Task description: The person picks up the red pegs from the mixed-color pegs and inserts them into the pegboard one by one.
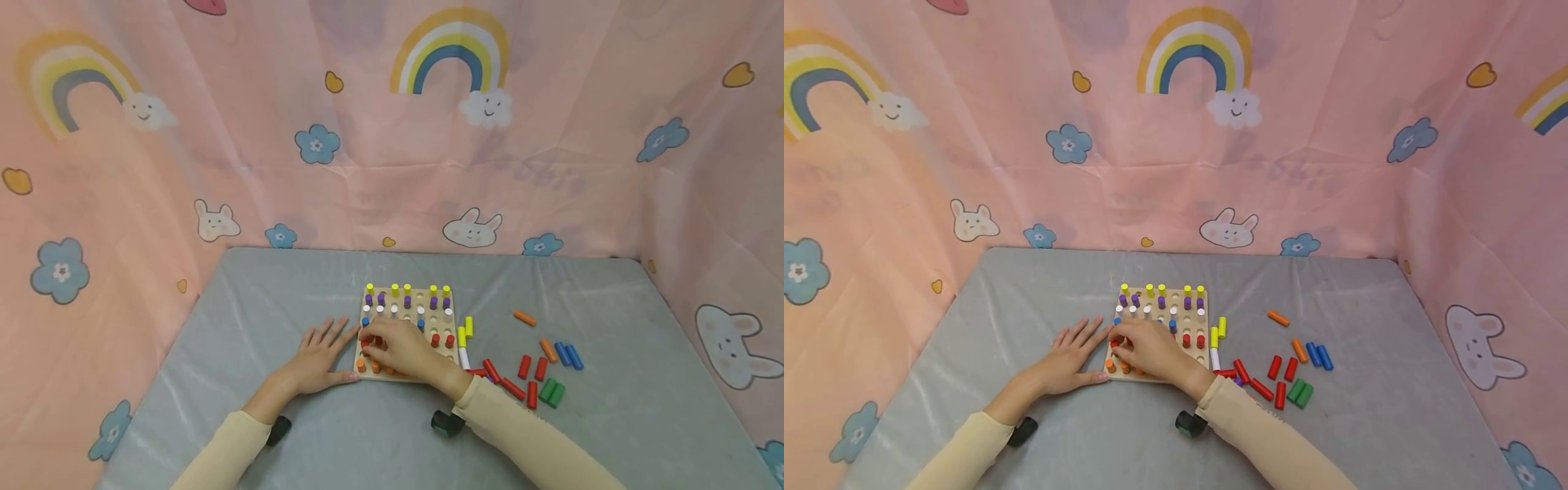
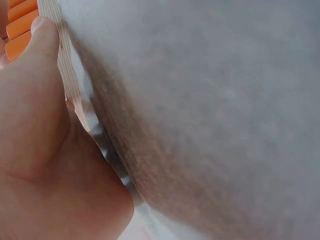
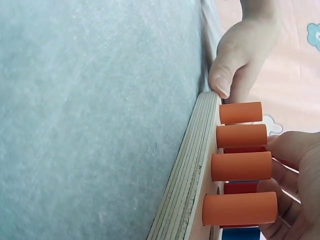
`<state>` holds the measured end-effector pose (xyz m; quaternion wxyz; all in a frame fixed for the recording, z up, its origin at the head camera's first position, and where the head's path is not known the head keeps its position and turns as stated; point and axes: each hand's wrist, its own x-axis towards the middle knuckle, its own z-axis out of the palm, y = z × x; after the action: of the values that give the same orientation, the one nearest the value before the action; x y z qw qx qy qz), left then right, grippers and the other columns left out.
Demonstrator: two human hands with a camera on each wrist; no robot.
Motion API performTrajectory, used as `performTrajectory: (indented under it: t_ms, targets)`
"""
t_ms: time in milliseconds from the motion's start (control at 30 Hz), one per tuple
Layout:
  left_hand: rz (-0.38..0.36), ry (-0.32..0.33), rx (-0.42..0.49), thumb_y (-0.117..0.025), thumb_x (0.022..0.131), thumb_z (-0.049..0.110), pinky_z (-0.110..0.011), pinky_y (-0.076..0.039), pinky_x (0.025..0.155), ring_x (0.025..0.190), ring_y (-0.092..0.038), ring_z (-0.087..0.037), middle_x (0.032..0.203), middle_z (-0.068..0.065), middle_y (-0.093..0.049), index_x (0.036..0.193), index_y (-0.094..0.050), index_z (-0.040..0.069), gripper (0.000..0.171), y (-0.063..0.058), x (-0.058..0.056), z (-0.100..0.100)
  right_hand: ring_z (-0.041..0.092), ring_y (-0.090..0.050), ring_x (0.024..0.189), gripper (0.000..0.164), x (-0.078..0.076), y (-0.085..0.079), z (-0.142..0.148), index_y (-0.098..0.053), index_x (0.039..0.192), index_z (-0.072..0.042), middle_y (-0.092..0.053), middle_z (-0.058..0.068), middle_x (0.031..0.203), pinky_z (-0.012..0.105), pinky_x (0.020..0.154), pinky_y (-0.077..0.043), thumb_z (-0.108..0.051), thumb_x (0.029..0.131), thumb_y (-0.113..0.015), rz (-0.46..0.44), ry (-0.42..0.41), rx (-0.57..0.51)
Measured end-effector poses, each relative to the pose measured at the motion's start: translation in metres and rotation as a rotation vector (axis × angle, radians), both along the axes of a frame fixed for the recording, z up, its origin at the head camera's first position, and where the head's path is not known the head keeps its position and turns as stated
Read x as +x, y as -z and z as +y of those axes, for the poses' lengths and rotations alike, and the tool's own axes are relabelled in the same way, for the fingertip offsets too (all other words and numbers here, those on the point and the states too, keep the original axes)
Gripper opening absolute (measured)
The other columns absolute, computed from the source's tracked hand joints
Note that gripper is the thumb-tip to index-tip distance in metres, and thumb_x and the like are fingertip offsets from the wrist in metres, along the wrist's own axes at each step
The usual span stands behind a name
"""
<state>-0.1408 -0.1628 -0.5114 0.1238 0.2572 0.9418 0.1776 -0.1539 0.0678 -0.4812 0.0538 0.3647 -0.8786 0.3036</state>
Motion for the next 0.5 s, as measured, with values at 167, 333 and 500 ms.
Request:
performTrajectory:
  t_ms: [167,333,500]
  targets:
    - [-0.011,-0.008,-0.003,-0.06,0.09,0.061,-0.068,-0.004,0.12,0.156,-0.003,-0.038,0.17,-0.006,-0.005,0.161,-0.011,0.028,0.092,-0.0001,0.0001,0.0,0.006,-0.057,0.074,0.014,0.0004,0.0013,-0.0009,-0.072,0.102,-0.016,-0.066,-0.005,0.087,0.015,0.064,-0.044,-0.021,0.089,-0.075,-0.002,0.002,-0.015]
    - [-0.016,-0.005,-0.001,-0.061,0.089,0.061,-0.068,-0.004,0.119,0.155,-0.004,-0.039,0.169,-0.008,-0.006,0.161,-0.012,0.027,0.092,-0.0021,0.0002,0.0004,0.005,-0.057,0.074,0.014,0.0005,0.0027,-0.0015,-0.072,0.102,-0.016,-0.066,-0.005,0.087,0.015,0.064,-0.044,-0.021,0.089,-0.074,-0.007,0.008,-0.025]
    - [-0.009,0.002,0.012,-0.058,0.088,0.066,-0.069,-0.005,0.118,0.155,-0.006,-0.041,0.169,-0.01,-0.009,0.16,-0.015,0.026,0.093,-0.0011,0.0,-0.0006,0.004,-0.056,0.073,0.013,0.0021,0.0026,-0.0019,-0.073,0.101,-0.016,-0.066,-0.006,0.087,0.015,0.063,-0.044,-0.022,0.089,-0.074,-0.022,0.019,-0.031]
